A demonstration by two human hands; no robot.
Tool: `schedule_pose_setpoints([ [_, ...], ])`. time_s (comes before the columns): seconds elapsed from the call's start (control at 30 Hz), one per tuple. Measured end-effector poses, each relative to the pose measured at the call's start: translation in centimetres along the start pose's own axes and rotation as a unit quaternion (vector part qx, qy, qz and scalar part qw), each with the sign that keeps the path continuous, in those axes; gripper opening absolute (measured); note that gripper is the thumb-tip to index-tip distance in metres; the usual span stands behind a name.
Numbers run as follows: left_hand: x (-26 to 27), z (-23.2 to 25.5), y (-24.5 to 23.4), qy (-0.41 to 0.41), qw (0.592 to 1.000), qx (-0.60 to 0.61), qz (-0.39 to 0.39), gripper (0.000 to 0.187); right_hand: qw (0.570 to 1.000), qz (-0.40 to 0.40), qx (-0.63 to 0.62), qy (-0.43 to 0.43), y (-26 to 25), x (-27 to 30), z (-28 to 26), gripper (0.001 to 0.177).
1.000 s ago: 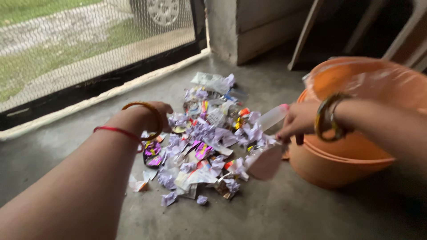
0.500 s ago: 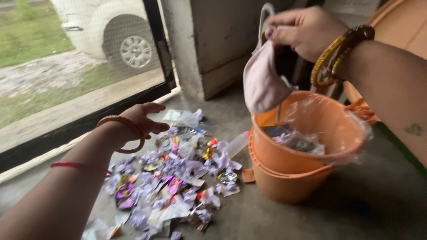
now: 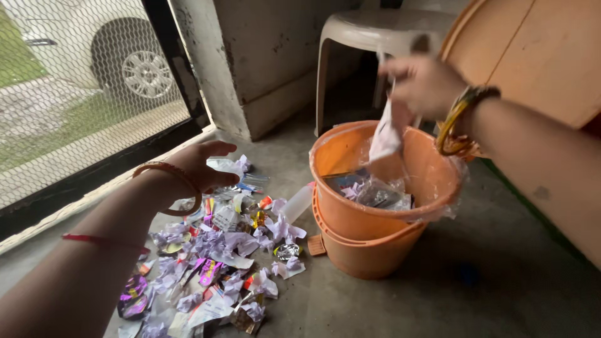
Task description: The person sorts a pile of mixed waste on the floor, picking up items like paper, plastic wrappers, and bottles by hand and placing them into an orange bucket. The person handles the items one by one, moving them from the floor into the container.
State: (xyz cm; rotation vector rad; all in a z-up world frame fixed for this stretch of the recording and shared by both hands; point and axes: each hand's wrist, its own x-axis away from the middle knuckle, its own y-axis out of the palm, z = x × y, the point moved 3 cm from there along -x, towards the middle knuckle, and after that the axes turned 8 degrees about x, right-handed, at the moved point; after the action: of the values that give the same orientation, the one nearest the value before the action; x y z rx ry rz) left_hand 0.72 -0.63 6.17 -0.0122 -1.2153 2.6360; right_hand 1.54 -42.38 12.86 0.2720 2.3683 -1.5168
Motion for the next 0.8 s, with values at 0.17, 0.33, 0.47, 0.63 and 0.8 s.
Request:
schedule_pose_setpoints([
  [0.17, -0.6, -0.2, 1.0, -0.001, 1.000, -0.005, -0.017, 0.073, 0.985, -0.154, 0.080, -0.001, 4.5, 1.7, 4.8, 0.053],
  [0.33, -1.3, -0.9, 1.4, -0.013, 0.999, -0.029, -0.026, 0.073, 0.975, -0.169, 0.139, 0.037, 4.8, 3.3, 4.6, 0.057],
  [0.47, -2.3, -1.9, 1.9, 0.015, 0.997, -0.067, -0.025, 0.076, 0.976, -0.067, 0.171, -0.114, 5.6, 3.4, 2.3, 0.061],
  [0.63, -2.4, -3.7, 2.3, 0.028, 0.992, -0.122, -0.013, 0.073, 0.972, -0.064, 0.151, -0.169, 8.7, 4.6, -2.5, 0.059],
  [0.8, -2.1, -7.2, 3.0, -0.017, 0.991, -0.133, -0.025, 0.074, 0.967, -0.076, 0.094, -0.226, 13.1, 4.9, -8.0, 0.056],
])
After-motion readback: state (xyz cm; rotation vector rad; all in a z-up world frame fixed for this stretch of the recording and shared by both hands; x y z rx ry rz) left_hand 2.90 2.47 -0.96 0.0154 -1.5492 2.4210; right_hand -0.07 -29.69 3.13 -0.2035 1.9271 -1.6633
